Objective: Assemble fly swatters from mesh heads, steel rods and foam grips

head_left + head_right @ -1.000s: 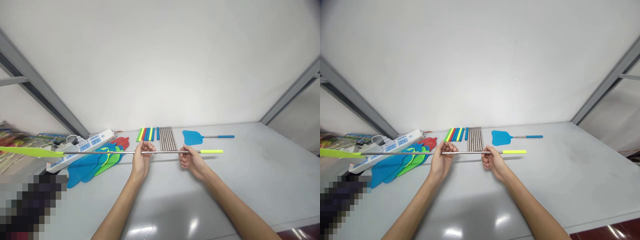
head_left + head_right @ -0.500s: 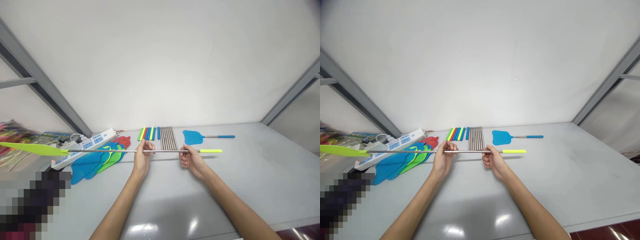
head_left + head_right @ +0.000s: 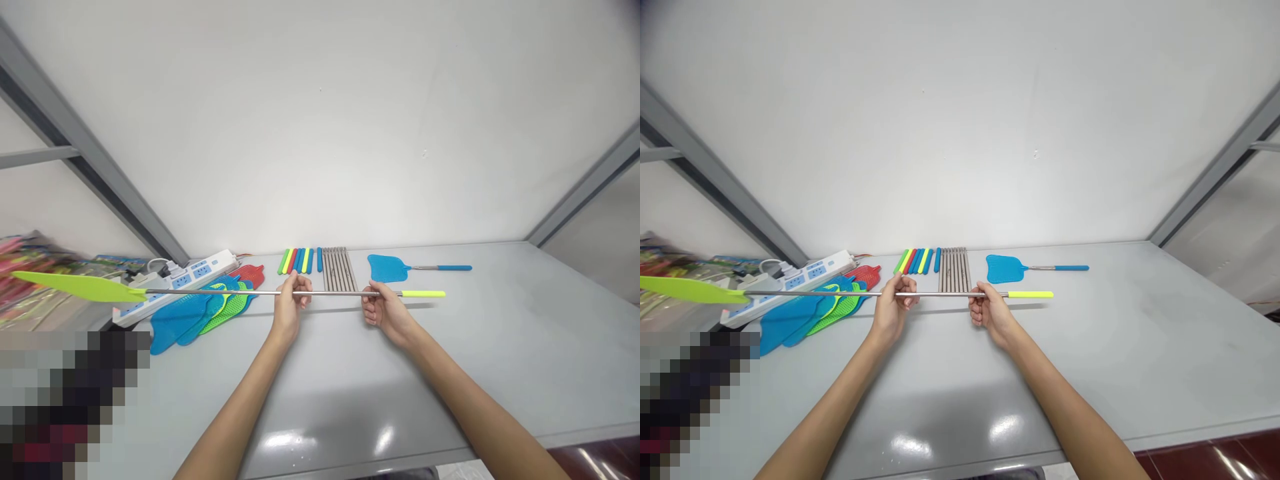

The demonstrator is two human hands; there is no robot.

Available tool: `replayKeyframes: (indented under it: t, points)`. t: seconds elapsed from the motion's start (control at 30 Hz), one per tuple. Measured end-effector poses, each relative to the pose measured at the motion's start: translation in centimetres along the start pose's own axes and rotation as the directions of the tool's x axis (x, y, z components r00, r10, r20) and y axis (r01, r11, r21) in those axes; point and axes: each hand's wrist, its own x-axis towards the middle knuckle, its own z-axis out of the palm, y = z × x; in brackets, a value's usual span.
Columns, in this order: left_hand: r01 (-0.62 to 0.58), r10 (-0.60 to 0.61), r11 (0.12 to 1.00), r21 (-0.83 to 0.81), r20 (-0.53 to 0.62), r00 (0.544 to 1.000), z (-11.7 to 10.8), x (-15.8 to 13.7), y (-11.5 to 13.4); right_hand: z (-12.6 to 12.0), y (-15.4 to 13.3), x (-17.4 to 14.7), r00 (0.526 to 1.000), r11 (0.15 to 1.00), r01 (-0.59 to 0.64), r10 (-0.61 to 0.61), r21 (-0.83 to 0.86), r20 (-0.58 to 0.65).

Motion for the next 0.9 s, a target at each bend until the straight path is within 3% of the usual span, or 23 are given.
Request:
replayKeyframes:
  t: [0.67, 0.9]
  points:
    - [-0.008, 0.005, 0.999, 0.05, 0.045, 0.999, 0.36, -0.21, 0.09, 0.04, -0.48, -0.37, 1.0, 1.0, 0.005, -0.006, 0.009, 0.024]
    - [0.067, -0.075, 0.996, 0.067, 0.118, 0.99, 0.69, -0.52, 0.81, 0.02, -0.75, -0.21, 0.998, 0.996, 0.06, -0.059, 0.059, -0.024]
